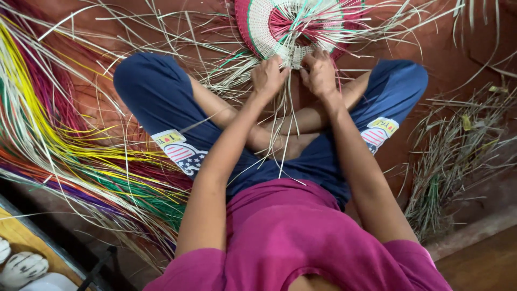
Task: Weaving a circular fan by hand using dried straw and colored fibers while sitting on the floor.
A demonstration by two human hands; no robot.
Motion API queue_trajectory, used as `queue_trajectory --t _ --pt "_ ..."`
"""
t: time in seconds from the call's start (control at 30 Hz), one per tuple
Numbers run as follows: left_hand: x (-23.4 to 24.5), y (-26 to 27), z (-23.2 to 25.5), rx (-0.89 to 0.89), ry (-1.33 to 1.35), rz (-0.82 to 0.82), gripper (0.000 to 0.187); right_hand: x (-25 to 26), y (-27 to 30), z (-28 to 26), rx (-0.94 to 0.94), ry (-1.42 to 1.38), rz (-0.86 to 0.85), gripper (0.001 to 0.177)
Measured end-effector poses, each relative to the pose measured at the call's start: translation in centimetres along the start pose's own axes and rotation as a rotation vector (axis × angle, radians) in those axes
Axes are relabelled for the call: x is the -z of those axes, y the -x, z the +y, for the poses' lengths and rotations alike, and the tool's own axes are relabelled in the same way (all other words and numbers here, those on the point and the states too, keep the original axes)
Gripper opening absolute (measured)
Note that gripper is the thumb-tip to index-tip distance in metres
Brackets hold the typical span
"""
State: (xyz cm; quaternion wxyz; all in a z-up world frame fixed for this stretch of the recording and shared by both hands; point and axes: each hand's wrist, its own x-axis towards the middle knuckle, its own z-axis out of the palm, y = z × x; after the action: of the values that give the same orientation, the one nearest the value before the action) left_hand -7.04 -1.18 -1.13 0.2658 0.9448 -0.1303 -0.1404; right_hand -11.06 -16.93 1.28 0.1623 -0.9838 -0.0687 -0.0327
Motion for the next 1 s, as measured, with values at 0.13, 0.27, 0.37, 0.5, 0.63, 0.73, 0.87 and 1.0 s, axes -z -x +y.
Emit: queue_trajectory --t 0.13,0.27,0.37,0.5,0.63,0.73,0.87,1.0 --pt "-0.9 0.4 0.0 0.008 0.055 0.037 0.028 0.2 -0.5 1.9 -0.116 -0.278 -0.186 0.010" --pt "-2.2 0.5 -0.4 0.006 0.068 0.122 0.030 3.7 -2.8 -0.8 -0.219 -0.515 -0.414 0.019" --pt "-6.0 1.2 -1.9 -0.131 0.135 0.222 0.036 7.7 -6.7 -7.0 -0.030 -0.432 -0.452 0.024" --pt "-3.2 1.4 -0.4 -0.146 -0.098 0.255 0.034 14.4 -11.0 -15.0 -0.034 -0.764 -0.536 0.036" --pt "-2.3 2.0 -0.6 -0.125 0.138 0.154 0.030 16.2 -12.1 -15.6 0.222 -1.243 -0.601 0.035" --pt "-3.9 1.4 -1.0 -0.178 0.095 0.237 0.037 14.5 -10.9 -12.7 0.040 -1.237 -0.538 0.045" --pt "-1.2 2.0 0.0 -0.026 0.401 0.080 0.035 8.0 -6.7 -3.4 -0.097 -0.629 -0.550 0.022" --pt "0.7 2.0 0.8 0.102 0.479 -0.026 0.031 1.9 -1.9 7.7 -0.352 0.067 -0.400 0.014"
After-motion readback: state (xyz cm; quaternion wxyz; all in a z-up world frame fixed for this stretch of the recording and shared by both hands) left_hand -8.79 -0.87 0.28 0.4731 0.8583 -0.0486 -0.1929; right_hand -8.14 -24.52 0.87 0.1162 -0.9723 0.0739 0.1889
